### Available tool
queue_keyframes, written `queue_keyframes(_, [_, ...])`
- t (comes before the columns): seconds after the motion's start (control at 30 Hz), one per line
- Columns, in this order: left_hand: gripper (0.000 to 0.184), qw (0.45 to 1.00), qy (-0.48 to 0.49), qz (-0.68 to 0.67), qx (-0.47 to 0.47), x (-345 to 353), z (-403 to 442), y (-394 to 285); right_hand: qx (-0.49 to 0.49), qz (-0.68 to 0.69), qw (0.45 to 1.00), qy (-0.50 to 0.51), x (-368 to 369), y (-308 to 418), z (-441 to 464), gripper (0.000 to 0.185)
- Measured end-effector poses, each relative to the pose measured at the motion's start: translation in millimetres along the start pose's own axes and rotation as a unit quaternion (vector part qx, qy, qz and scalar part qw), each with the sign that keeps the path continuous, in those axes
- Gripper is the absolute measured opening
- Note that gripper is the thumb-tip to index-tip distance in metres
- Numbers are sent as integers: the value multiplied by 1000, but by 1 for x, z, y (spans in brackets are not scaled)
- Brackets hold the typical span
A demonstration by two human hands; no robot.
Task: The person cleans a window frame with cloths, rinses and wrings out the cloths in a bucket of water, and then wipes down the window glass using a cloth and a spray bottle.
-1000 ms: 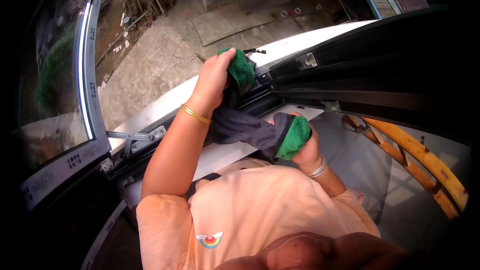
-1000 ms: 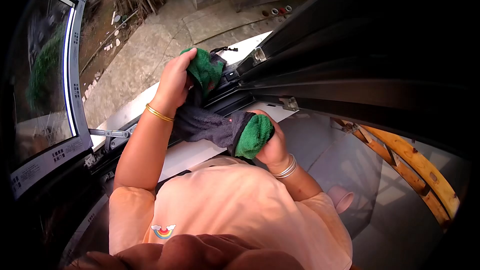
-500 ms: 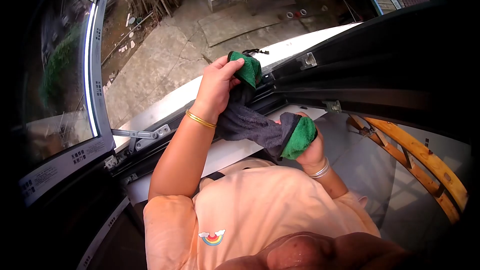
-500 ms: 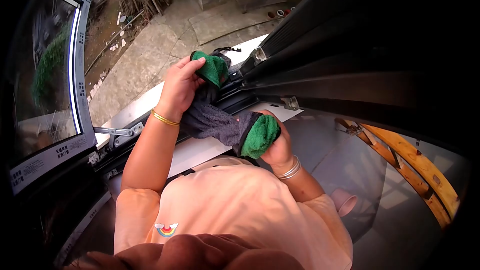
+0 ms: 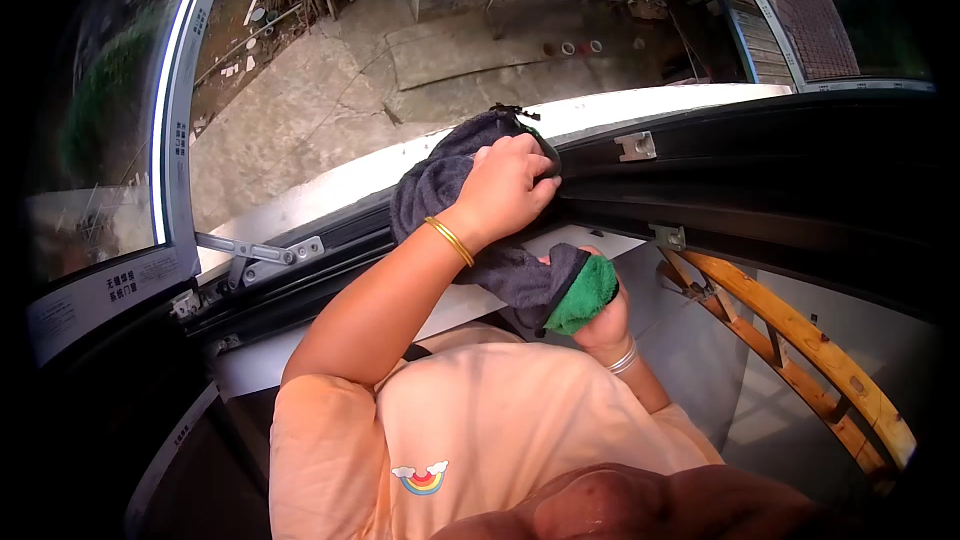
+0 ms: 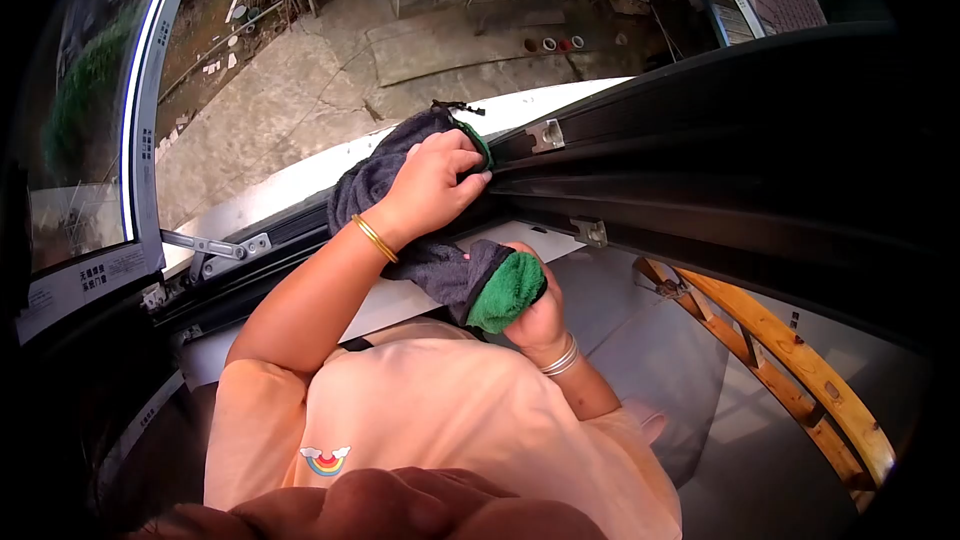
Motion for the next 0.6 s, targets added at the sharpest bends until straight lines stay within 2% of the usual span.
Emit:
queue_keyframes(0.03, [16, 1000, -7, -1, -1, -1, 3, 7, -3, 26, 1000, 2, 8, 6, 0, 41])
queue_keyframes(0.13, [15, 962, 21, -259, -83, 8, 9, 18, -12, 54, 998, 7, 19, 13, -1, 40])
queue_keyframes(0.27, [12, 935, 29, -336, -113, 10, 11, 8, -17, 70, 997, 34, 31, 20, 0, 42])
queue_keyframes(0.33, [9, 892, 2, -445, -86, 0, 19, -17, -32, 41, 998, 39, 36, 27, 0, 43])
queue_keyframes(0.43, [8, 897, -1, -440, -28, -18, 32, -48, -47, 28, 997, 49, 43, 37, -2, 44])
queue_keyframes(0.5, [12, 897, 19, -439, -49, -13, 27, -42, -47, 40, 997, 54, 47, 42, 0, 45])
queue_keyframes(0.57, [16, 939, -11, -337, 59, -23, 21, -51, -62, 13, 995, 72, 52, 45, 3, 46])
queue_keyframes(0.6, [19, 950, -2, -300, 81, -23, 18, -50, -65, 12, 996, 68, 51, 44, 2, 46])
Point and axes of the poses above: each hand's wrist, its own z-axis towards the middle knuckle, its own x-axis out of the palm, y = z × x, the point moved 10 cm from there along z, towards the middle knuckle, and after that the axes turned 6 degrees about -y, right-handed, at the moved point
